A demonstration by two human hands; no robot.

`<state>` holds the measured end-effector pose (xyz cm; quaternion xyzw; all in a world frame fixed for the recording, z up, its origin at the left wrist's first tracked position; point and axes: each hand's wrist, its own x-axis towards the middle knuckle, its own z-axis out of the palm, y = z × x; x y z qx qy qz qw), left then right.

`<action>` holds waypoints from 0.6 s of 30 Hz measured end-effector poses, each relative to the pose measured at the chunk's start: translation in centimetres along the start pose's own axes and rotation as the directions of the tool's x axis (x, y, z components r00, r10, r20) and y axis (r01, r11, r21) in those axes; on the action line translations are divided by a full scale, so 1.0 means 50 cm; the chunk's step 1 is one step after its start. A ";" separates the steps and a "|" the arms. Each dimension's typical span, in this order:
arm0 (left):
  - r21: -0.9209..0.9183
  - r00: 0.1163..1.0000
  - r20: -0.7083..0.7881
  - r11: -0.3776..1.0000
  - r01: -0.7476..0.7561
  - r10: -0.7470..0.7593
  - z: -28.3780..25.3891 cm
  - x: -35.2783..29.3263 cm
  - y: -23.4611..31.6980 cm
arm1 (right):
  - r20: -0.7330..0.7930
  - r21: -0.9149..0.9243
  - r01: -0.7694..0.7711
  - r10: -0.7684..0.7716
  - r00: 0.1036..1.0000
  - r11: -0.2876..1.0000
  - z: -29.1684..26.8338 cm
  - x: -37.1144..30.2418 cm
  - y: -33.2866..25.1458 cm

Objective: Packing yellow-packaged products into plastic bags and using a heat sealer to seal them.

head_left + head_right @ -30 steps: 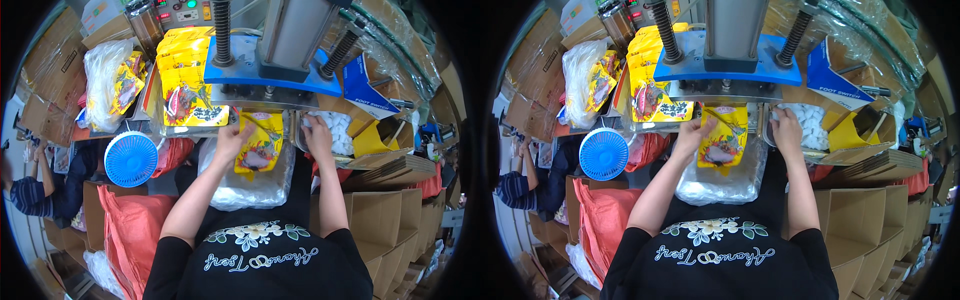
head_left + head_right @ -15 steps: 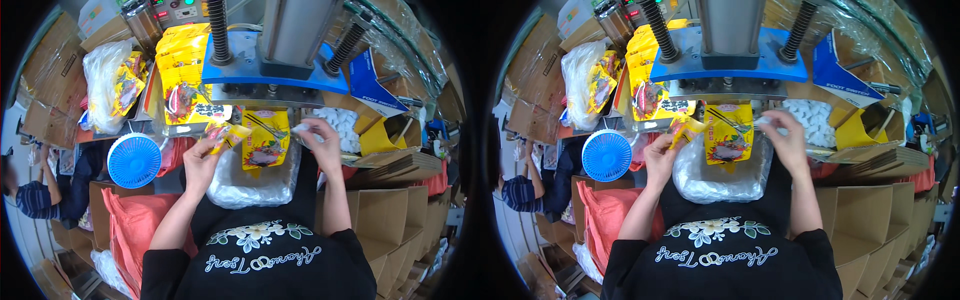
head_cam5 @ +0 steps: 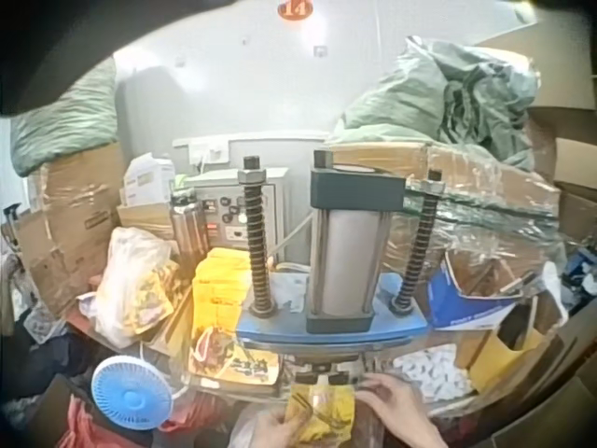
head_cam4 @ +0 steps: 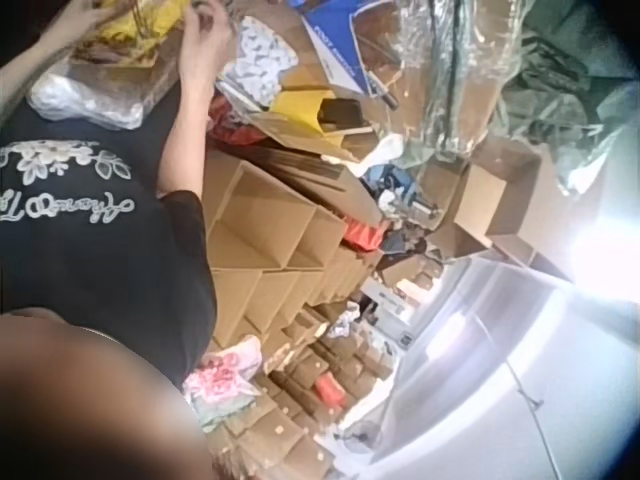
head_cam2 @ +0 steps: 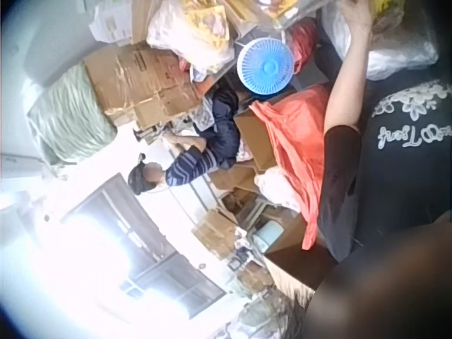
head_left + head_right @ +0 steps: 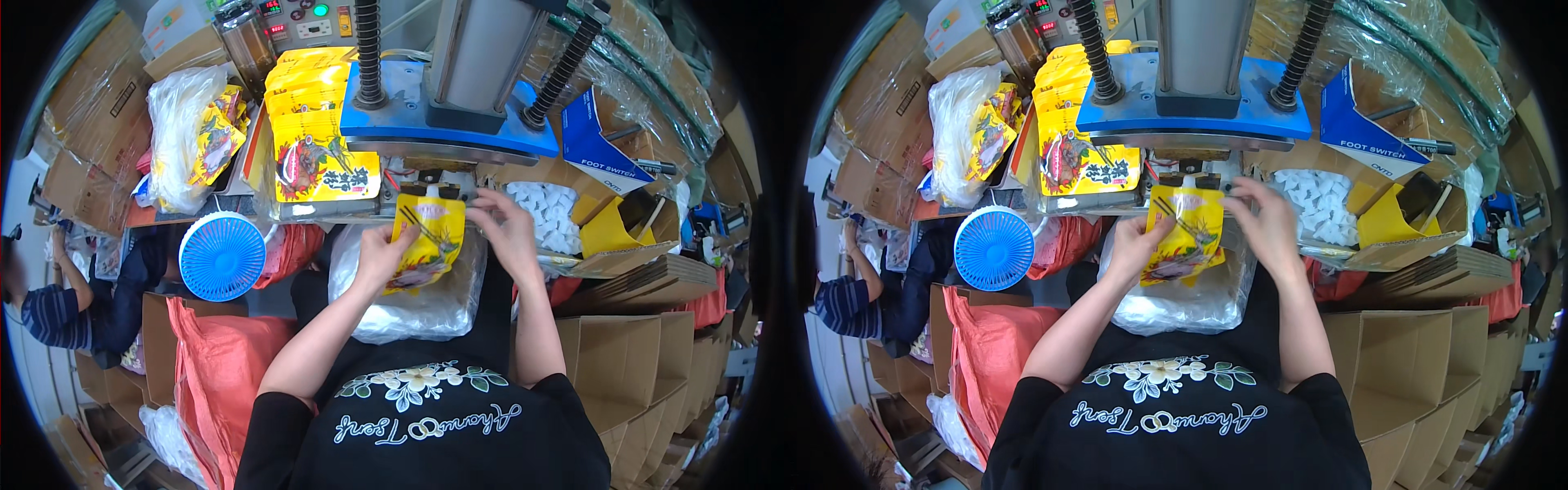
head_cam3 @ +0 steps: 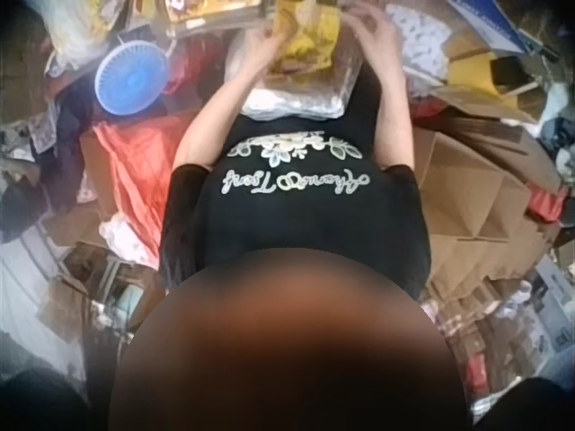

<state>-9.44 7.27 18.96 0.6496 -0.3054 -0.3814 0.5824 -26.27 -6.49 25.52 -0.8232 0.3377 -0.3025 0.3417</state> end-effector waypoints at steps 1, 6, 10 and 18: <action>-0.163 0.999 -0.010 0.986 0.043 -0.045 0.008 0.012 0.010 | -0.041 -0.083 -0.039 0.036 0.999 0.996 -0.019 0.004 0.006; -0.465 0.989 -0.013 0.877 0.124 -0.146 0.022 0.071 -0.001 | -0.053 -0.542 -0.160 0.157 0.986 0.825 -0.079 -0.004 0.072; -0.488 0.983 -0.024 0.860 0.146 -0.180 0.013 0.058 0.027 | 0.015 -0.607 -0.047 0.070 0.997 0.793 -0.055 -0.014 0.120; 0.951 0.817 -0.028 0.267 -0.156 0.575 -0.166 0.041 -0.001 | -0.129 -0.279 0.047 -0.085 0.988 0.959 -0.048 0.006 0.110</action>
